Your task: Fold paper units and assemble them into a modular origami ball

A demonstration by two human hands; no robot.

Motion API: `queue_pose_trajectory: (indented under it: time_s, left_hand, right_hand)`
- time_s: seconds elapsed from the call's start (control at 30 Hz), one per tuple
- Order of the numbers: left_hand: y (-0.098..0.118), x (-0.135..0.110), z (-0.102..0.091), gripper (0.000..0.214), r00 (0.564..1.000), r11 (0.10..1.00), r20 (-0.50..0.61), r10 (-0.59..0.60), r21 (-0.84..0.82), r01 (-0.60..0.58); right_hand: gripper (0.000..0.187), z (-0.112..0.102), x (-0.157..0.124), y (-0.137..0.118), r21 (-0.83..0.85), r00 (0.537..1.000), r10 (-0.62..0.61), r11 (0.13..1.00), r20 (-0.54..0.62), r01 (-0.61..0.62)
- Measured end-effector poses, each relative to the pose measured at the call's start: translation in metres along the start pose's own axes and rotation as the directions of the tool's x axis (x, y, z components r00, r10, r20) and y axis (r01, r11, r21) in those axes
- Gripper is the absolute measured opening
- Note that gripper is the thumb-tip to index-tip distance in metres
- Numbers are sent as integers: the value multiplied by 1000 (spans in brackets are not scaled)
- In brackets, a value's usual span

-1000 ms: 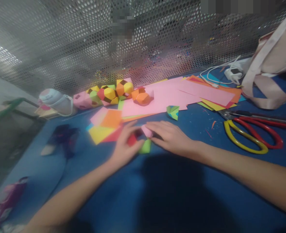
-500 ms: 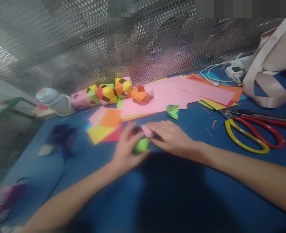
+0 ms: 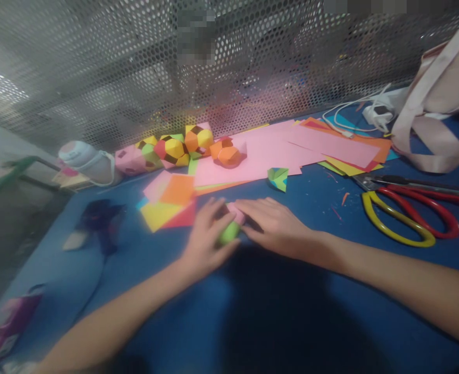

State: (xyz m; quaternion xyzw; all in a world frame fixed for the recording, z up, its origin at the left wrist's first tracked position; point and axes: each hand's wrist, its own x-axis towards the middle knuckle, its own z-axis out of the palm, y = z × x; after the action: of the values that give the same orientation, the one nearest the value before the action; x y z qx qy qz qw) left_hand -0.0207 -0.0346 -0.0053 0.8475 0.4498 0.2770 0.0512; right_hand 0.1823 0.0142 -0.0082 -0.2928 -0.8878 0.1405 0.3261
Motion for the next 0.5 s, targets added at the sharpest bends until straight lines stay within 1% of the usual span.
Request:
queue_pose_trajectory:
  time_s: [0.13, 0.37, 0.43, 0.5]
  left_hand:
    - [-1, 4, -4, 59, 999, 994, -29, -32, -104, 29]
    - [-9, 5, -8, 80, 998, 962, -60, -5, -273, -11]
    - [-11, 3, -7, 84, 996, 958, -83, -29, -285, 4]
    - [-13, 0, -6, 85, 992, 953, -99, -78, -299, 45]
  right_hand:
    - [37, 1, -4, -1, 5, 999, 32, 999, 19, -32]
    - [47, 5, -8, 4, -26, 998, 54, 998, -11, -54]
    - [51, 5, -8, 6, -6, 998, 64, 998, -22, -64]
    - [60, 5, -9, 6, 24, 996, 88, 996, -13, -88]
